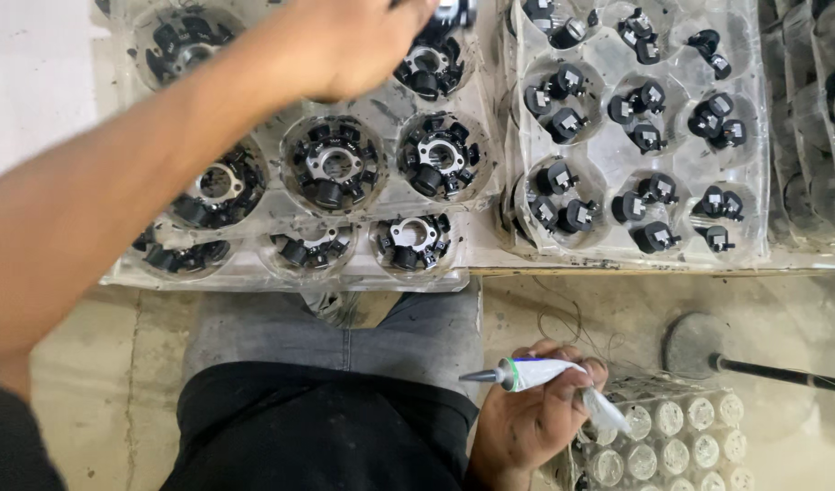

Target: The person picks black rotor-like components from blister trays, applies adhesive from a tube onto each component, and places the treated components back into the trays, working through them one at a time.

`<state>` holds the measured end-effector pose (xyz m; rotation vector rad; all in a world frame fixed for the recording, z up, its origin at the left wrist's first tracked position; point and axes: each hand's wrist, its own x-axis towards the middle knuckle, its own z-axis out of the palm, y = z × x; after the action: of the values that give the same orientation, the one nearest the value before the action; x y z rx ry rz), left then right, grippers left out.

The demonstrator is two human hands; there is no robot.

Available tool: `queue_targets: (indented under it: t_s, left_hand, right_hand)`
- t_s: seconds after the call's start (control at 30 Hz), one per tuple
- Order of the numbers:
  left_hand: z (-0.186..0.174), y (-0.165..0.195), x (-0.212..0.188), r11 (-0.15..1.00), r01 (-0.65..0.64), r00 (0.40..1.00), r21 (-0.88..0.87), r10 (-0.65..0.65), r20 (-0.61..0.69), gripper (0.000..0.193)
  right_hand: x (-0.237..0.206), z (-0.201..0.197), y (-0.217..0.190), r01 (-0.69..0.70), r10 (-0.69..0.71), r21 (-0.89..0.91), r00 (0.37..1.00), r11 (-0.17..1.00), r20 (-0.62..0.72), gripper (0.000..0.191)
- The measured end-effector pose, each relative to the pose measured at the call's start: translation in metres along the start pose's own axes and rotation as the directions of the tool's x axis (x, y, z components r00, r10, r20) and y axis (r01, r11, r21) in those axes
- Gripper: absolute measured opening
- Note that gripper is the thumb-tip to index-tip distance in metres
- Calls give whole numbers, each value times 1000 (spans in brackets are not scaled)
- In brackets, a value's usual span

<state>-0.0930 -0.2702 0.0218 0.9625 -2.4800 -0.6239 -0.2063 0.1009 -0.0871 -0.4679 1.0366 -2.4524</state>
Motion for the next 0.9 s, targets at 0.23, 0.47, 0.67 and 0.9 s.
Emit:
queue_targets:
  t_s: [0.23,0.47,0.67,0.9]
  left_hand:
    - [-40,56,-146,930,-350,898,-110,300,-321,50]
    - [15,43,-186,-413,-162,986,-896,-93,-135,77]
    - [41,51,-199,-632,-237,966,-738,-232,-112,81]
    - [41,77,-203,-380,-311,945,-871,-224,-239,65]
  right_hand:
    - [-8,1,11,1,2,-87,1000,996,26,18]
    - [-4,22,11,-243,235,63,965,968,114,26]
    - [-15,6,20,235,-190,-176,951,956,242,33]
    - [-1,45,-6,721,-559,82,453,688,695,28]
